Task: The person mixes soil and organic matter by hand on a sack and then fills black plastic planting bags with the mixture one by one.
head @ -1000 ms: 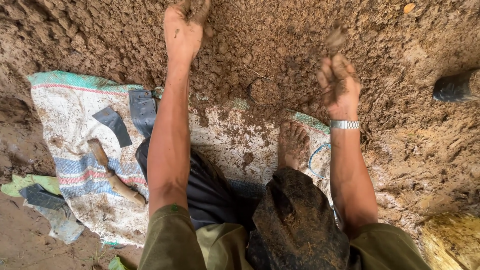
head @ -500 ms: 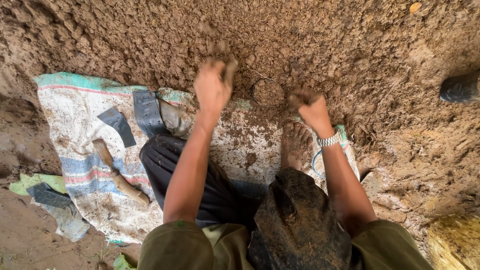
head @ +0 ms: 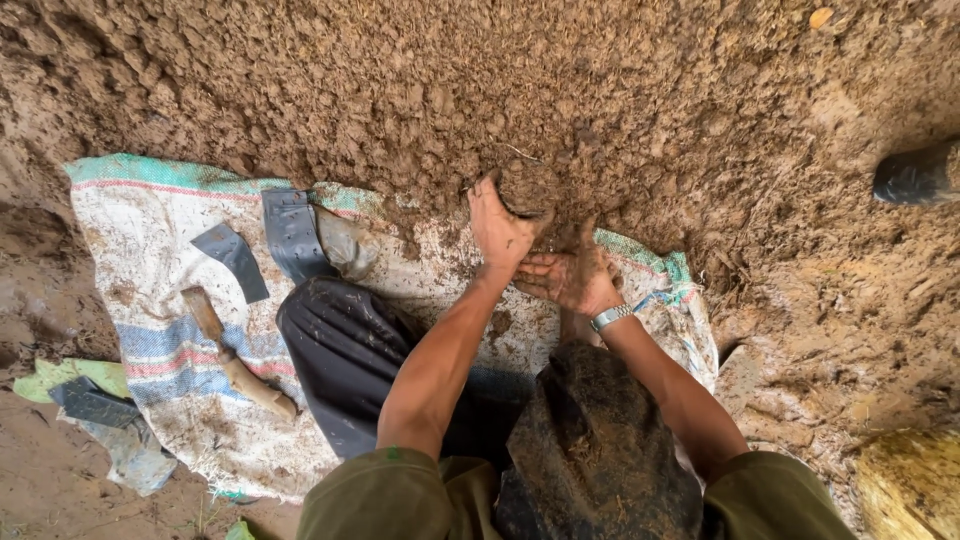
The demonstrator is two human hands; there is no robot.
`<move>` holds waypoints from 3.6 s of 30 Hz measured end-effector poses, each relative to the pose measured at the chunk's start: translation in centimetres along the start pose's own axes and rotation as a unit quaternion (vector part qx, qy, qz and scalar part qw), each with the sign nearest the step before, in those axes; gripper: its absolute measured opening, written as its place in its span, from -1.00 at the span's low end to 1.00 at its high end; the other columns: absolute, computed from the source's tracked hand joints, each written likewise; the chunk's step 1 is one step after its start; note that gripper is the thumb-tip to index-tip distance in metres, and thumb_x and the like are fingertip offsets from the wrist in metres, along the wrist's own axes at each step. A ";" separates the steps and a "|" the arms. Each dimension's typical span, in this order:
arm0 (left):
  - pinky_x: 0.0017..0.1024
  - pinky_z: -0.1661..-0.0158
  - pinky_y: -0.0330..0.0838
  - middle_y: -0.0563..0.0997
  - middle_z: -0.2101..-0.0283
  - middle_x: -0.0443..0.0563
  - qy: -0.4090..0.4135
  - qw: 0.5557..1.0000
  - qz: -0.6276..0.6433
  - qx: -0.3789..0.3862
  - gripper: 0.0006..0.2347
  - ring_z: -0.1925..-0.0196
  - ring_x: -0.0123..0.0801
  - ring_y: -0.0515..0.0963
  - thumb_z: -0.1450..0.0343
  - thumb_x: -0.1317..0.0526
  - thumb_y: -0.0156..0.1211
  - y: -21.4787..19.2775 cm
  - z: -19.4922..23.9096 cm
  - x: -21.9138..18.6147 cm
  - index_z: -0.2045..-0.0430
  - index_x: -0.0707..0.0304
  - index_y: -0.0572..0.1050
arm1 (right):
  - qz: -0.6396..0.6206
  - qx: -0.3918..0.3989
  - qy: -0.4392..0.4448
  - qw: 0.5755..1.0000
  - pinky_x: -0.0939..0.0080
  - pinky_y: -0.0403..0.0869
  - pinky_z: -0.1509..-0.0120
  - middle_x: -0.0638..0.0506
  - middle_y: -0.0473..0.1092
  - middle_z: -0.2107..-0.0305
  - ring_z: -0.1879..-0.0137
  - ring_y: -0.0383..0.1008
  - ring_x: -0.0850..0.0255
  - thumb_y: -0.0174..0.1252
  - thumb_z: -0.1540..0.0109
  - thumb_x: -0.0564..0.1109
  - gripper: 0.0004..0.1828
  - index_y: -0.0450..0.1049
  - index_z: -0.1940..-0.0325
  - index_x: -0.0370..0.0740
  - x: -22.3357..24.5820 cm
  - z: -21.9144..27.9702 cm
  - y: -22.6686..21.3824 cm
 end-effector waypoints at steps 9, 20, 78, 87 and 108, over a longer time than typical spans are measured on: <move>0.29 -0.25 0.30 0.48 -0.02 0.51 0.000 0.985 0.079 0.153 -0.07 -0.17 0.40 0.48 0.08 0.15 0.78 -13.9 -5.1 -11.1 -0.16 0.46 0.30 | -0.080 -0.077 -0.250 0.962 -0.43 0.21 -0.55 -0.44 0.12 -0.34 -0.48 0.16 -0.32 0.10 -0.06 0.65 0.29 -0.19 -0.60 -0.05 9.4 -6.8 3.7; -0.04 -0.37 0.34 0.38 -0.33 0.34 0.012 0.974 0.119 0.191 0.02 -0.38 0.07 0.44 -0.13 -0.21 0.49 -8.5 1.4 -4.9 -0.34 0.47 0.05 | -0.008 -0.052 -0.299 0.953 -0.11 0.38 -0.33 -0.13 0.06 -0.26 -0.31 0.14 -0.09 -0.05 -0.18 0.06 -0.25 -0.04 -0.43 -0.12 14.1 -1.6 12.9; 0.01 -0.48 0.03 0.24 -0.42 0.48 -0.062 0.910 -0.150 0.382 -0.12 -0.51 0.18 0.22 -0.18 0.68 -0.01 -13.7 -3.1 -17.3 -0.50 0.29 -0.09 | 0.634 -0.159 -0.344 0.674 0.23 0.54 0.36 -0.25 0.52 0.40 0.43 0.56 0.12 0.20 -0.29 -0.36 -0.92 0.56 0.15 -0.44 6.4 4.2 6.1; 0.43 -0.32 0.10 0.38 -0.29 0.48 -0.021 0.968 0.135 0.213 -0.19 -0.37 0.55 0.28 -0.24 0.26 0.58 -8.6 -1.3 -10.8 -0.37 0.35 0.18 | 0.570 -0.081 -0.447 0.685 0.16 0.55 0.25 -0.19 0.52 0.45 0.36 0.60 0.13 0.28 -0.29 -0.38 -0.97 0.56 0.23 -0.36 6.2 5.1 5.4; 0.32 -0.43 -0.07 0.17 -0.43 0.58 -0.175 0.909 0.066 0.372 -0.07 -0.49 0.42 0.09 -0.19 0.36 0.60 -12.4 -3.4 -16.6 -0.43 0.37 0.04 | 0.466 -0.010 -0.504 0.727 -0.11 0.51 -0.24 -0.24 0.52 0.10 -0.07 0.51 0.01 0.06 -0.25 -0.50 -0.52 0.50 -0.23 -0.27 5.0 1.7 0.5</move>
Point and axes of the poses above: each hand's wrist, its own z-axis away from the middle knuckle, its own y-axis out of the palm, x = y × z, the point moved 2 cm from there along -z, towards the middle knuckle
